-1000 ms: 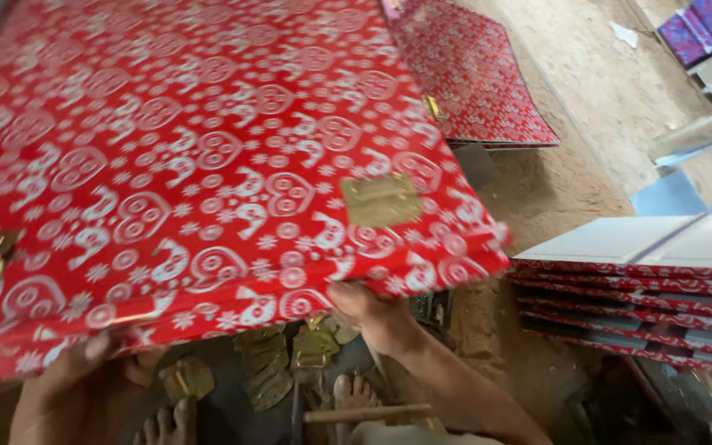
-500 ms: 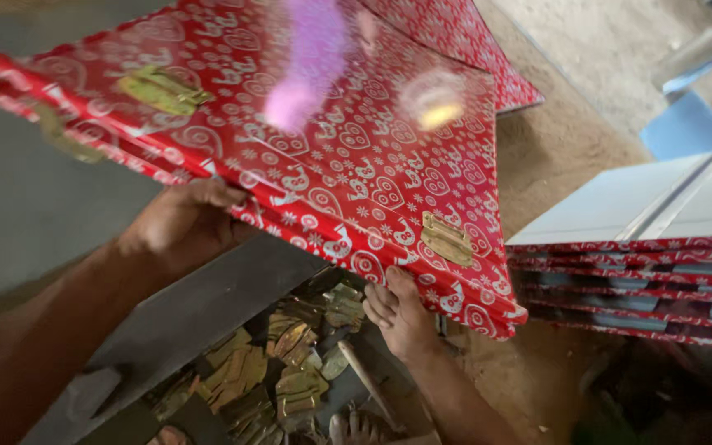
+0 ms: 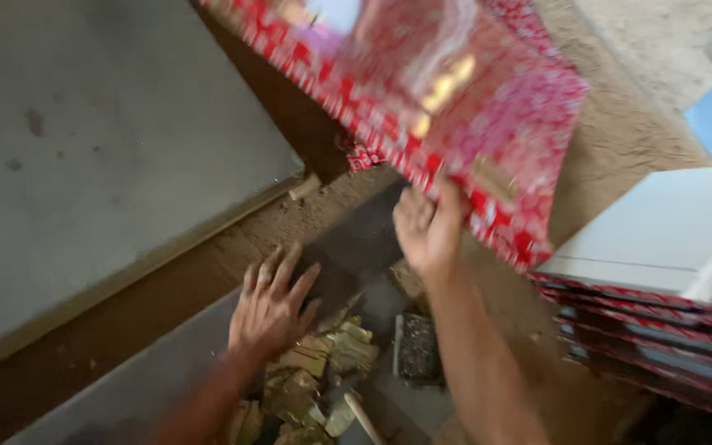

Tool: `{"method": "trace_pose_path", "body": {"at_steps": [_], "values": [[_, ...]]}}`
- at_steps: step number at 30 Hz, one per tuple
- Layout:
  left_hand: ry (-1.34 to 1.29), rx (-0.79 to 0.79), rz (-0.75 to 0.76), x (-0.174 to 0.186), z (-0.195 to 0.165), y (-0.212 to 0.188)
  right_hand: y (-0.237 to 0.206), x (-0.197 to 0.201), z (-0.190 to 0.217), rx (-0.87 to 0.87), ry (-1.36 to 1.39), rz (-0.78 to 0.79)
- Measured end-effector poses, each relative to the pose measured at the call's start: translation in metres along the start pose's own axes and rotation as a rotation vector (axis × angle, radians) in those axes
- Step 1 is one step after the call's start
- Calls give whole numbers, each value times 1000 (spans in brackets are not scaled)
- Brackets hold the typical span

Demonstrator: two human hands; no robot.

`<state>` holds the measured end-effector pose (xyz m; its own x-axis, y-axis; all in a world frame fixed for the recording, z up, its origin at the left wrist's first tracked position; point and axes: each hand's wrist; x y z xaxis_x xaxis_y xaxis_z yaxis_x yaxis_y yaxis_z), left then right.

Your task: The person attaches brass hinges to red patterned boards using a hammer and nails. They pick up a hinge, position it on the board, hammer nails into it, and repeat the process for multiple boards.

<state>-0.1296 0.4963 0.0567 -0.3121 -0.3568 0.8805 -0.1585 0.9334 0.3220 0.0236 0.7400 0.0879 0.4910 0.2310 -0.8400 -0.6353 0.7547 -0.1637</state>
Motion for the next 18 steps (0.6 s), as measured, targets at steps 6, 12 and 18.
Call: {"method": "trace_pose_path", "body": {"at_steps": [6,12,18], "values": [[0,143,101,-7,7,-8,184,-4,11,117,56,103],[-77,173,183,5,8,1,278,-13,-22,-59,251,-226],[-85,157,123,-1,13,0,260,-17,-43,-228,137,-96]]}}
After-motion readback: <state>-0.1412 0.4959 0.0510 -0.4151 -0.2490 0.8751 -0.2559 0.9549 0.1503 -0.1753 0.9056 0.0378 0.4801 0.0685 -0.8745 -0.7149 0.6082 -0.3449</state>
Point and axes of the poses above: each hand's wrist, its own y-axis towards the middle knuckle, its own x-axis out of the back of the hand, z = x × y, and after that the axes turned 3 degrees about -x, right-handed
